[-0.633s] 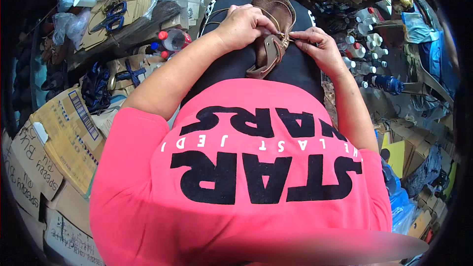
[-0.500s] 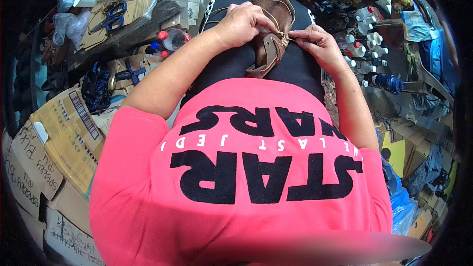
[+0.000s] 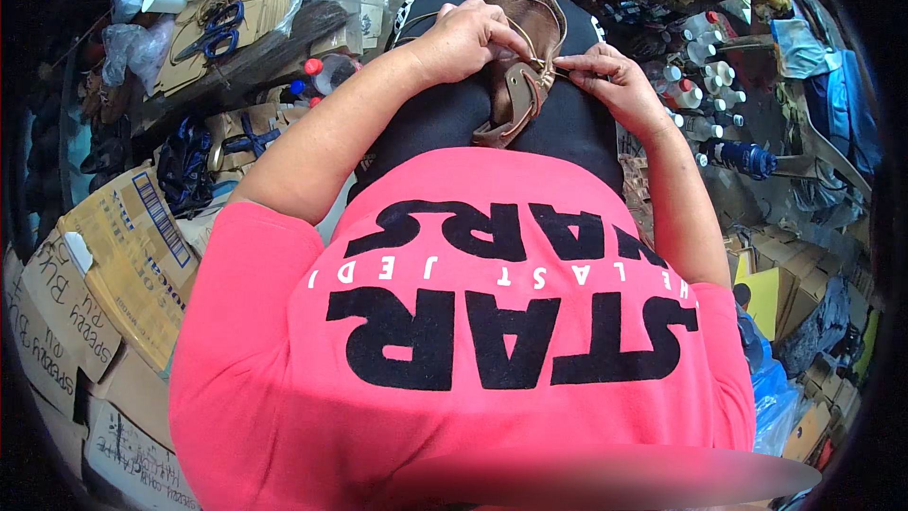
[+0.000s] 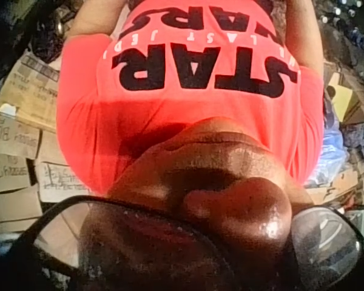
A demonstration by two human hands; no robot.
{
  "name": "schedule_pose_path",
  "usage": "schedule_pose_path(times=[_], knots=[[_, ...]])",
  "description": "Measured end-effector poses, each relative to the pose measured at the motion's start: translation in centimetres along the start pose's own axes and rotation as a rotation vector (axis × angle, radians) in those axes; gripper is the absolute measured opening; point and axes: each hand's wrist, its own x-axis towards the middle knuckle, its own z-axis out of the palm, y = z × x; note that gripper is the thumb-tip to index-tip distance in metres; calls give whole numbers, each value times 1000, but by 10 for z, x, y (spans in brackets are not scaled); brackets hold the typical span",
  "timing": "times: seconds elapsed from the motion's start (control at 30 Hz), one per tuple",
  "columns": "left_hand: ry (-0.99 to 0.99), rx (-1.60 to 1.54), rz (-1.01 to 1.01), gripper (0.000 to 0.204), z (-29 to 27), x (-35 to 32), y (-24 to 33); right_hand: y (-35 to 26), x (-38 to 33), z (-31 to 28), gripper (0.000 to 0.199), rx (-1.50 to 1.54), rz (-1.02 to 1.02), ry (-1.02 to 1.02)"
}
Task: Stitching a leather shoe upper by hand using a needle and thread in a workshop.
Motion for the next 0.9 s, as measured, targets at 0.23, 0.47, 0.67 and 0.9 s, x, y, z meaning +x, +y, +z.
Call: schedule_pose_path(times=[0.23, 0.47, 0.67, 0.9], knots=[[133, -65, 27, 18, 12, 0, 3, 6, -1, 8, 24, -29, -19, 67], [120, -128, -184, 12, 14, 6, 23, -1, -1, 23, 18, -26, -40, 242], [143, -326, -188, 12, 21, 14, 24, -2, 5, 21, 12, 129, 63, 219], [189, -124, -50, 9, 2, 0, 13, 13, -4, 2, 13, 38, -73, 212]])
